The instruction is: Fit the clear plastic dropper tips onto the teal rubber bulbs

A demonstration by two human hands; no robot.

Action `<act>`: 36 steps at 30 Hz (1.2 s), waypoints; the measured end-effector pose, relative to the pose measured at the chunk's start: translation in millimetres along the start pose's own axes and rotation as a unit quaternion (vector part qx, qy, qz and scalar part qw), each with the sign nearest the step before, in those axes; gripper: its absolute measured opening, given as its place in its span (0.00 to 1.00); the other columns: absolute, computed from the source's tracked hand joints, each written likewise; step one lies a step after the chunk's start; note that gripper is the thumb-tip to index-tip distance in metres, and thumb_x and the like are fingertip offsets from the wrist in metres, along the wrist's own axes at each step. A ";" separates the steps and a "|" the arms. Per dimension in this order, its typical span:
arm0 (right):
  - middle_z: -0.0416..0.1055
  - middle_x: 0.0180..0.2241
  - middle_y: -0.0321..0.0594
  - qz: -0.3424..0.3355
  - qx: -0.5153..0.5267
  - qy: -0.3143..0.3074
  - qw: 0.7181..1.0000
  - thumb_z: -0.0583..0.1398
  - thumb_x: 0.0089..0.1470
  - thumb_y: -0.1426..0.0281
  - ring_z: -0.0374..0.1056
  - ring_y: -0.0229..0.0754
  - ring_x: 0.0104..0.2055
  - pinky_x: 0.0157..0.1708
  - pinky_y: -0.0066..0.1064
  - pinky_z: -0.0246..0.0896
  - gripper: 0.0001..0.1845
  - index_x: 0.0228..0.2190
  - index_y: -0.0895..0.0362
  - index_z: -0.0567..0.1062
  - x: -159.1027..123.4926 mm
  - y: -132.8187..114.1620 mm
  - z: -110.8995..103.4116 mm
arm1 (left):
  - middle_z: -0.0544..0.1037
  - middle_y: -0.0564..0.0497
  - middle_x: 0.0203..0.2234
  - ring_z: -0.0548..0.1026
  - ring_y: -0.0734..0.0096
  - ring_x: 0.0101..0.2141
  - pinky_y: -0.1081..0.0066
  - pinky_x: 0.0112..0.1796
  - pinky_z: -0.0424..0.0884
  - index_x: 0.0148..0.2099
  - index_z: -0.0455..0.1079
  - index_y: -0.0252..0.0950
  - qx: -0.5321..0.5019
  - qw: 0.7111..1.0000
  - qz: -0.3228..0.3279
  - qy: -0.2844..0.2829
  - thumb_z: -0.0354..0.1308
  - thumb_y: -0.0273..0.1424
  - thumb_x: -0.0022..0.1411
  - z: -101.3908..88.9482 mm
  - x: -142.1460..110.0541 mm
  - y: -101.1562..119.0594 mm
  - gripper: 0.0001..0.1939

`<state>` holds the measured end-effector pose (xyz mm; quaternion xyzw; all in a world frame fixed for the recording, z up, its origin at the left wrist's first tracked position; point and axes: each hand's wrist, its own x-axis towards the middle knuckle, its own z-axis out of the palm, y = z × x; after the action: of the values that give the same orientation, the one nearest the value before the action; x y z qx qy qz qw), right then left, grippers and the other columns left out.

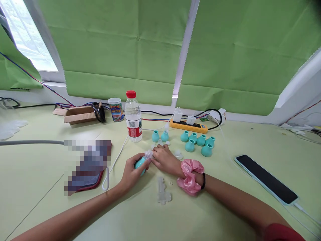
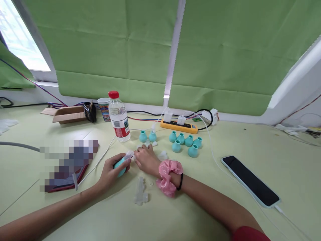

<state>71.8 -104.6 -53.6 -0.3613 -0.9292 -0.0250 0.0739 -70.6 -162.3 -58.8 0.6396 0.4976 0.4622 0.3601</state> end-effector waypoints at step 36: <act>0.70 0.21 0.38 -0.003 0.532 -0.114 0.839 0.60 0.43 0.67 0.62 0.32 0.23 0.21 0.22 0.56 0.11 0.25 0.63 0.75 -42.7 37.3 -39.9 | 0.68 0.52 0.15 0.64 0.77 0.17 0.77 0.19 0.59 0.45 0.65 0.29 0.257 0.895 0.366 -0.007 0.52 0.29 0.56 8.7 -13.5 -18.5 0.15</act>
<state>132.8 -109.5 -21.1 -0.2636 -0.8023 0.5147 0.1481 -69.0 -170.8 -81.7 0.8501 0.3272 0.4126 -0.0074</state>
